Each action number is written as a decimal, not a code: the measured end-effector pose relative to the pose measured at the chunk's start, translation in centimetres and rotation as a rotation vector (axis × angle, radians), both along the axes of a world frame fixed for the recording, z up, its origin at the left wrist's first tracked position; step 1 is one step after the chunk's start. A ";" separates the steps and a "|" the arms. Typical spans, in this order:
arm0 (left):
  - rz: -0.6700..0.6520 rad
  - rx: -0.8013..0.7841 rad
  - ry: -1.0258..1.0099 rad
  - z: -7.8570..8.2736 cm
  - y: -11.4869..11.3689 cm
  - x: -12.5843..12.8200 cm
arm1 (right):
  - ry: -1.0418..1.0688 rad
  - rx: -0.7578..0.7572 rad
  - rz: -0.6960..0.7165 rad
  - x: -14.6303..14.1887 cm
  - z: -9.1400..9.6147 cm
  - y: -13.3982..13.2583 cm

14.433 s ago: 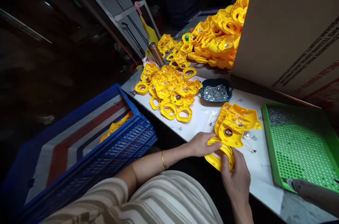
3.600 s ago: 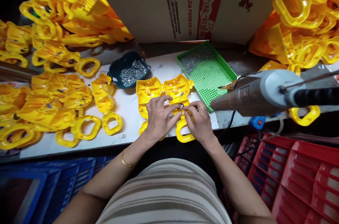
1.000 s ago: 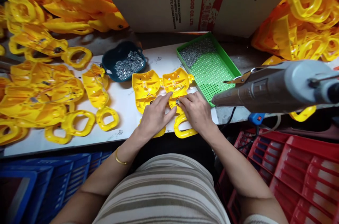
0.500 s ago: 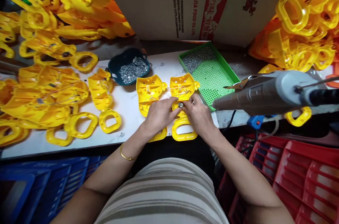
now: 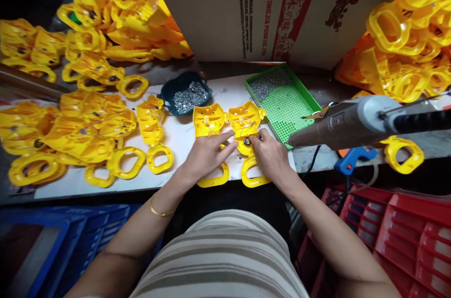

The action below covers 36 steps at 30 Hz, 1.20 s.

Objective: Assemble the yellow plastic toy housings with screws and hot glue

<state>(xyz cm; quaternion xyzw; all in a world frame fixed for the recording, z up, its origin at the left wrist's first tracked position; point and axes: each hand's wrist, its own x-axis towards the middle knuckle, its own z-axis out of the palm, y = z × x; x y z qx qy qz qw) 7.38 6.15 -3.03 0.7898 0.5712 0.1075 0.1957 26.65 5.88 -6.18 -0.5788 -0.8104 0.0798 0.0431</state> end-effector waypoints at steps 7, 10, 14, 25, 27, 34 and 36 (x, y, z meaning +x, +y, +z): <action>0.170 0.164 -0.042 0.5 0.3 -4.8 | 0.368 0.141 -0.079 1.0 -1.0 -1.5; 0.098 0.057 0.072 0.7 0.9 -4.6 | 0.436 0.152 -0.121 1.1 -0.6 -2.2; 0.065 -0.019 0.164 0.8 1.2 -3.5 | 0.476 0.163 -0.140 1.0 -0.4 -2.9; 0.339 -0.636 -0.878 1.0 3.6 -2.4 | 0.727 0.062 -0.140 -0.1 0.1 -3.2; 0.368 -0.747 -1.040 0.7 3.8 -2.1 | 0.846 0.049 -0.155 -0.9 0.5 -2.9; 0.334 -0.841 -1.177 -0.5 1.5 0.3 | 1.139 -0.158 -0.339 -2.3 0.1 -2.1; 0.346 -0.779 -1.167 -1.0 1.1 0.9 | 1.053 -0.183 -0.332 -1.5 -0.7 -1.4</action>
